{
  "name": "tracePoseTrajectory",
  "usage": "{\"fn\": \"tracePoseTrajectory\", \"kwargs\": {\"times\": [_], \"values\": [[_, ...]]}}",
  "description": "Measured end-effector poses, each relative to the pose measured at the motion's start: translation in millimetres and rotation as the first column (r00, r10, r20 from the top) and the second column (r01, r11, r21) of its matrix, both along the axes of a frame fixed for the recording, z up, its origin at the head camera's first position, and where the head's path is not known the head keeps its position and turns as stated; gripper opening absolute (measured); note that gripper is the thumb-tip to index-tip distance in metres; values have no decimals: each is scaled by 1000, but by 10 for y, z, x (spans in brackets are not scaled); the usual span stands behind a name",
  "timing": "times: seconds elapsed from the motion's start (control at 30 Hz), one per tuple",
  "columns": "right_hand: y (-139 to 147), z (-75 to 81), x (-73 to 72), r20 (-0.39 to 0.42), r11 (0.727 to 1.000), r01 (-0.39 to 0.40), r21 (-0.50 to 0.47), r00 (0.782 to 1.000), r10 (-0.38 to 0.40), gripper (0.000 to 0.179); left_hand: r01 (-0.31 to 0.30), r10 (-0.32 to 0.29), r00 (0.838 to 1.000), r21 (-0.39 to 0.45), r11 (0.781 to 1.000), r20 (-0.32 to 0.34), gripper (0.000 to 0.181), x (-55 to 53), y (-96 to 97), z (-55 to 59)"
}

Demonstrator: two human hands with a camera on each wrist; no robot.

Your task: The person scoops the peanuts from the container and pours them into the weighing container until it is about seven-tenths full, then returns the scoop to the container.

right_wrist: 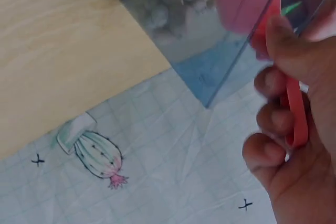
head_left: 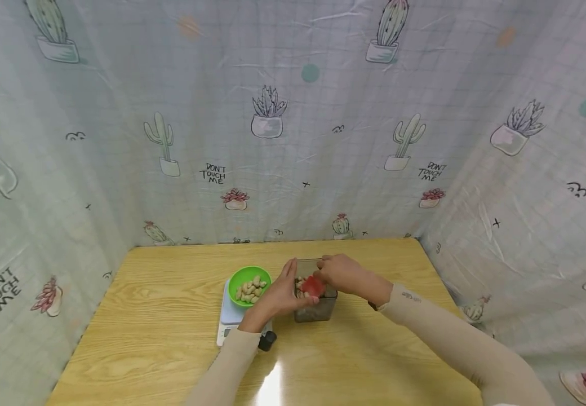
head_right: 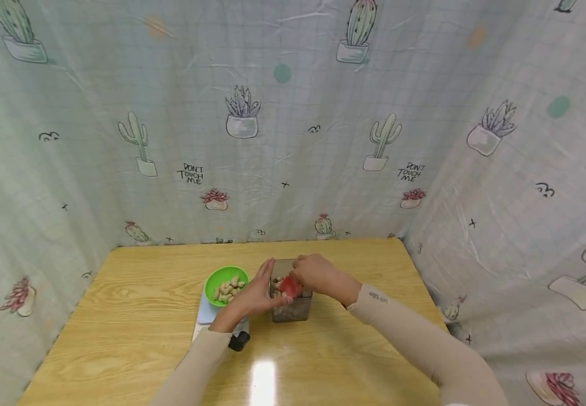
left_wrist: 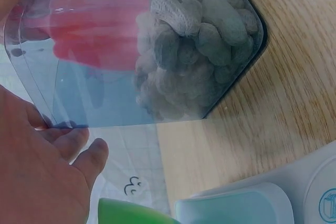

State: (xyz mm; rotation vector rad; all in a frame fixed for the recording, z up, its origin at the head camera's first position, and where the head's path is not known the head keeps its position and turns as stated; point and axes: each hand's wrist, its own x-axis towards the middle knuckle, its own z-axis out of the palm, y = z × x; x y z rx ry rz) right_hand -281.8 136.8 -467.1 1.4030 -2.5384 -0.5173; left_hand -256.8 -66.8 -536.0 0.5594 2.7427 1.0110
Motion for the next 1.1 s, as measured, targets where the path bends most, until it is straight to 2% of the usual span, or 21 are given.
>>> {"fn": "tracePoseTrajectory", "kwargs": {"times": [0.3,0.43,0.6,0.7,0.93,1.1], "values": [[44,68,88,-171,996,55,76,984,-41,30,4,-4,1000,-9,1000,-3,123,-24,11,-3],[86,95,96,-217,994,80,72,974,-62,30,7,-7,1000,-2,1000,6,121,-21,13,9],[102,78,84,-286,985,113,129,955,-73,28,2,-2,1000,26,1000,19,117,-13,3,19],[100,49,68,-290,981,124,146,954,-78,28,0,-1,1000,33,999,23,116,-11,1,19],[85,-20,38,-325,984,134,116,941,-90,28,-4,4,1000,25,1000,26,115,-24,7,0],[15,-53,-15,-282,982,75,175,959,-23,29,6,-7,1000,28,1000,28,119,-34,6,-3]]}}
